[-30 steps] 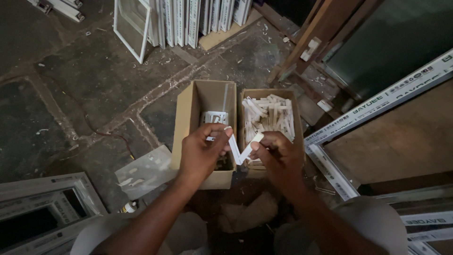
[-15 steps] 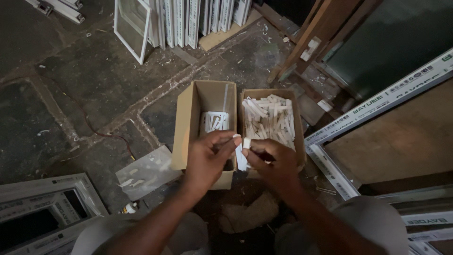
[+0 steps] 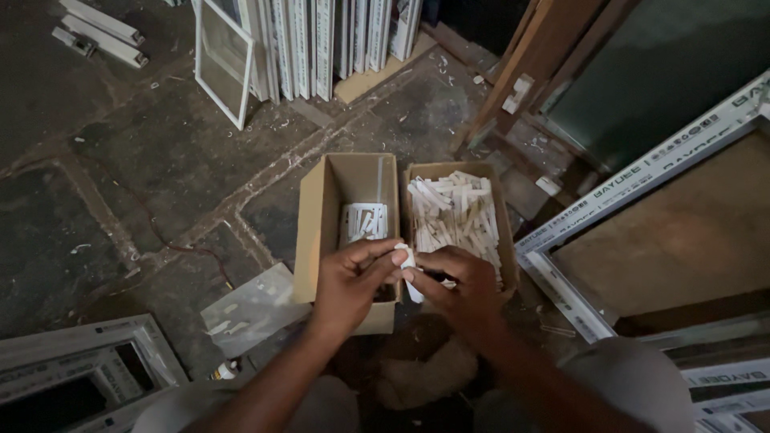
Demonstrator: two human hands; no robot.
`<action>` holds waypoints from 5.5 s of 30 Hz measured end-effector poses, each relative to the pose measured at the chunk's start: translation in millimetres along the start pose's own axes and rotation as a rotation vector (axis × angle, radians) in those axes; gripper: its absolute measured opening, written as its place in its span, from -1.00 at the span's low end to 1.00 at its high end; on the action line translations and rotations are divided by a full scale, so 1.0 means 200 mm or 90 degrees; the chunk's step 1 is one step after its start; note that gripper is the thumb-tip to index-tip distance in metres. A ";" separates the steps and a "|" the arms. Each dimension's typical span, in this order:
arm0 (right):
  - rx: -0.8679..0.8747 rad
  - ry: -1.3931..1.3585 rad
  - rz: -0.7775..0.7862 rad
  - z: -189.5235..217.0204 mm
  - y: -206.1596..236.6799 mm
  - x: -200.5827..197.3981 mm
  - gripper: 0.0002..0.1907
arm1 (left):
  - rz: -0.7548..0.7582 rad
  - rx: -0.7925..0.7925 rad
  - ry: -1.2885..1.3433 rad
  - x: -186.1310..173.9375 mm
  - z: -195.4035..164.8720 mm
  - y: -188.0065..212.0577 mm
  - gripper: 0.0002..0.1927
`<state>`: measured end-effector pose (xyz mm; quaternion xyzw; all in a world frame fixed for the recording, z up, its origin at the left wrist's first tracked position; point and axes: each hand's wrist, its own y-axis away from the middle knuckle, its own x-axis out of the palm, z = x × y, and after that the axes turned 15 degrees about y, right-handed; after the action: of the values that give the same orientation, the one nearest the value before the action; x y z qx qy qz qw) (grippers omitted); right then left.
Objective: The person sits on the floor and repeatedly picks small white plastic pieces from one cardboard box, inspects them by turning them over, and places them into a second box. The process continues with many similar pieces, with no tools used.
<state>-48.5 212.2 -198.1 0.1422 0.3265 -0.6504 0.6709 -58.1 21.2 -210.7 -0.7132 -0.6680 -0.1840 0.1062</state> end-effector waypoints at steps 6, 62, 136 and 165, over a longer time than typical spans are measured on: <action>0.038 -0.048 0.004 -0.03 0.01 -0.01 -0.79 | 0.042 0.051 -0.035 0.05 0.00 0.02 -0.71; 0.090 -0.194 -0.018 -0.15 0.03 0.06 -0.74 | -0.020 0.062 0.016 -0.03 -0.09 -0.02 -0.70; 0.238 -0.520 -0.310 -0.25 -0.07 -0.40 -0.79 | -0.003 0.141 -0.788 -0.23 -0.15 -0.10 -0.86; 0.343 -0.523 -0.275 -0.34 -0.06 -0.34 -0.90 | -0.208 0.287 -0.107 -0.45 -0.53 0.03 -0.80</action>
<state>-73.5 306.1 -204.4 -0.0272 -0.1192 -0.8365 0.5342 -68.9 -102.4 -150.4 -0.5675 -0.8044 0.0138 0.1751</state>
